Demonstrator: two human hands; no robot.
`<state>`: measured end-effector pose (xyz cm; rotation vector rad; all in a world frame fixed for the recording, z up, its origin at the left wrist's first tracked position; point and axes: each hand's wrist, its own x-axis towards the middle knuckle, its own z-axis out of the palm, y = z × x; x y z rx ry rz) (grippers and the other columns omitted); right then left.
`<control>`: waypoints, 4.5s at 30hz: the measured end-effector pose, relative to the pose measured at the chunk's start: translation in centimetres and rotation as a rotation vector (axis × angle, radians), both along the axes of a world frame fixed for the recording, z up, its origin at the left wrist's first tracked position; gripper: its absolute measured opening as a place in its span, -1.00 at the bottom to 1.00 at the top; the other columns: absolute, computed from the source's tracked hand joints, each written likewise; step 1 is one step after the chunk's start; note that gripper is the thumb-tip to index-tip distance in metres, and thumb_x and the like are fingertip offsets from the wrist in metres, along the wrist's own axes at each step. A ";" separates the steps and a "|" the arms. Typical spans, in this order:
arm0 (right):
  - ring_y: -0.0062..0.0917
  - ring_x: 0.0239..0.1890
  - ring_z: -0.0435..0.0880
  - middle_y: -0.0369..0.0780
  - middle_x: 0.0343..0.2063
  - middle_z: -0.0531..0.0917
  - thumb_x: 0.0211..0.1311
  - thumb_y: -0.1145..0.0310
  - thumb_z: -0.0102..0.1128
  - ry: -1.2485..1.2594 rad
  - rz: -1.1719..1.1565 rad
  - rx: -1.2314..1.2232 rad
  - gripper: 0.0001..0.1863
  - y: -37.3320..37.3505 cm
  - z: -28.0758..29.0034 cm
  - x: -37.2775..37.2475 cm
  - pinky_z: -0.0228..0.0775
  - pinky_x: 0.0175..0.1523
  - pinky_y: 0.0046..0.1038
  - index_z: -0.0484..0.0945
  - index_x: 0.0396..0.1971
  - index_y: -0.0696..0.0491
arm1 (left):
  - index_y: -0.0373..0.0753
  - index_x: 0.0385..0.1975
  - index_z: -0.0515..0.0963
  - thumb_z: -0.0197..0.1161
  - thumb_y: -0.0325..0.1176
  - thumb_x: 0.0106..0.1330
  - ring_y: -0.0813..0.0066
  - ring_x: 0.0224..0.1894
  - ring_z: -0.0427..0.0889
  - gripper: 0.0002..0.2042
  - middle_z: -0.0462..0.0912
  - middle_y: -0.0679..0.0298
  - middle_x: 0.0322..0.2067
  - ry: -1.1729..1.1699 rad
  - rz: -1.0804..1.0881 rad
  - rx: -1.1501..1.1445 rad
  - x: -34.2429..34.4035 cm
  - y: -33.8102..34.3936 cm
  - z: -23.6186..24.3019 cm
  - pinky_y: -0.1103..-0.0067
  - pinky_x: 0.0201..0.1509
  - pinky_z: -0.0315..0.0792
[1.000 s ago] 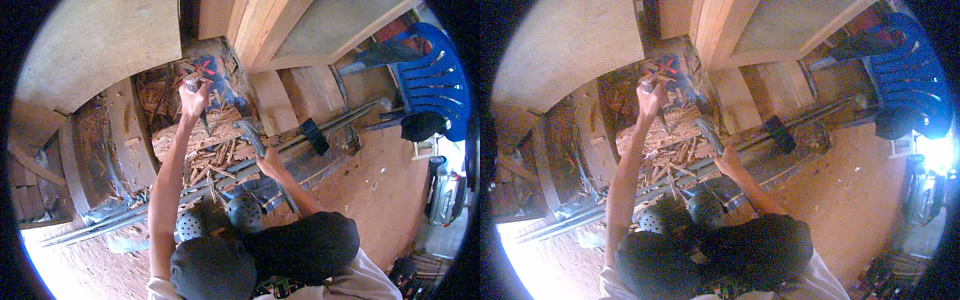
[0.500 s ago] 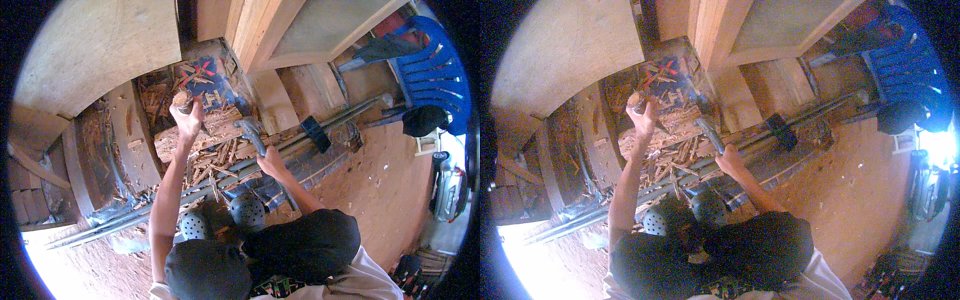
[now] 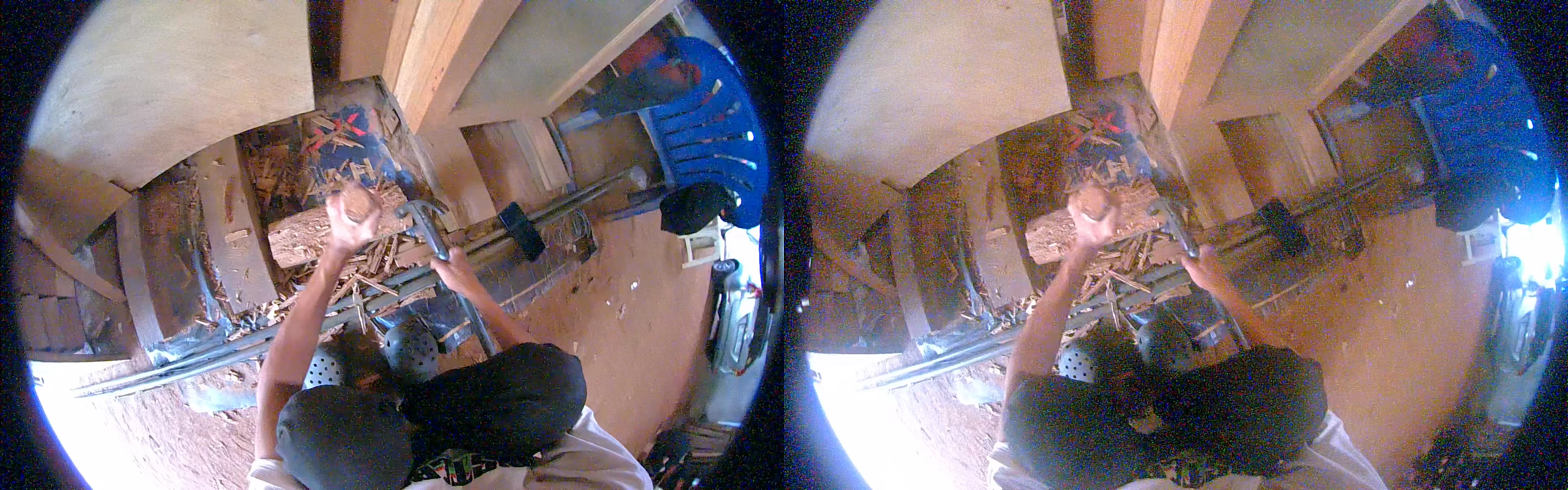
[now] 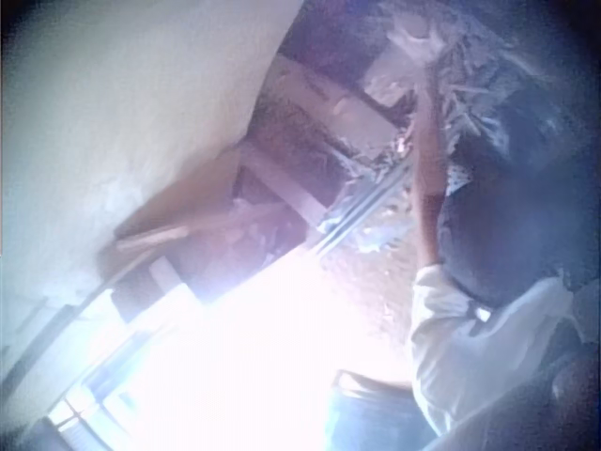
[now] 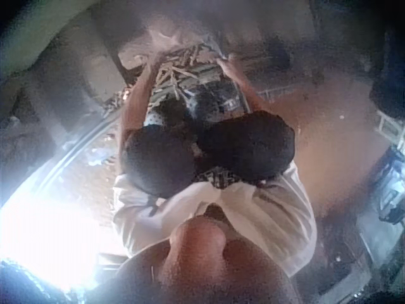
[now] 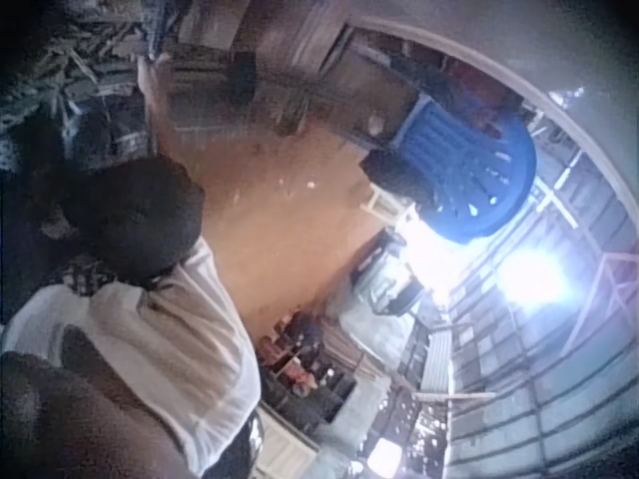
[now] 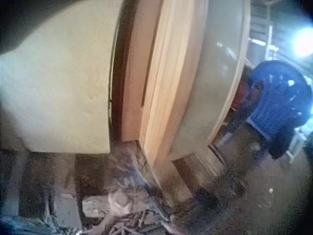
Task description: The person sits on the floor and uses a chisel and hammer to carve a small piece of wood. They repeatedly strike the chisel to remove wood shavings and shape the block.
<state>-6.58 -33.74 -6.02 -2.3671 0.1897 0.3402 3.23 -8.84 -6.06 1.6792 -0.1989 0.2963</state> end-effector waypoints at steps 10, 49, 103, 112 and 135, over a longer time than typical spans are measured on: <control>-0.72 -0.67 0.31 -0.38 -0.67 0.40 0.02 0.39 0.21 -0.384 -0.022 0.215 -0.83 1.2 22.3 -1.2 0.15 -0.57 -0.61 0.37 -0.52 0.05 | -0.03 -0.41 0.49 0.16 -0.16 0.01 0.37 -0.20 0.47 -0.82 0.56 0.37 -0.37 -0.100 -0.011 0.320 -1.8 -0.8 2.4 0.34 0.02 0.11; -0.07 -0.47 0.58 0.10 -0.62 0.53 -0.04 0.23 0.18 0.006 0.116 -0.267 -0.64 3.7 2.2 3.3 0.38 -0.36 -0.20 0.43 -0.57 0.31 | -0.36 -0.66 0.47 0.19 -0.42 -0.02 0.67 -0.65 0.33 -0.87 0.46 0.33 -0.74 0.230 0.188 -0.049 8.9 -0.9 4.8 0.52 -0.56 0.30; -0.78 -0.85 0.18 -0.45 -0.81 0.29 0.02 0.43 0.16 -0.103 -0.158 0.619 -0.85 4.5 24.8 2.4 -0.04 -0.79 -0.68 0.34 -0.54 -0.03 | -0.20 -0.46 0.45 0.25 -0.30 -0.05 0.28 -0.40 0.52 -0.81 0.56 0.23 -0.47 0.004 0.091 -0.218 1.8 -0.7 1.5 0.44 -0.19 0.29; -0.58 -0.71 0.34 -0.31 -0.75 0.35 -0.01 0.34 0.14 0.110 0.299 -0.352 -0.79 8.2 24.2 3.2 0.20 -0.59 -0.38 0.36 -0.55 0.16 | -0.24 -0.56 0.45 0.23 -0.37 -0.09 0.18 -0.62 0.49 -0.86 0.48 0.17 -0.70 -0.220 0.112 0.001 0.4 -0.1 3.9 0.47 -0.49 0.34; -0.74 -0.89 0.18 -0.41 -0.87 0.26 -0.01 0.40 0.10 0.354 -0.170 0.442 -0.73 4.3 12.6 3.3 -0.06 -0.81 -0.61 0.25 -0.77 0.02 | -0.18 -0.61 0.36 0.22 -0.48 0.00 0.56 -0.52 0.45 -0.86 0.46 0.42 -0.59 0.125 0.014 -0.322 0.9 0.7 6.2 0.59 -0.37 0.29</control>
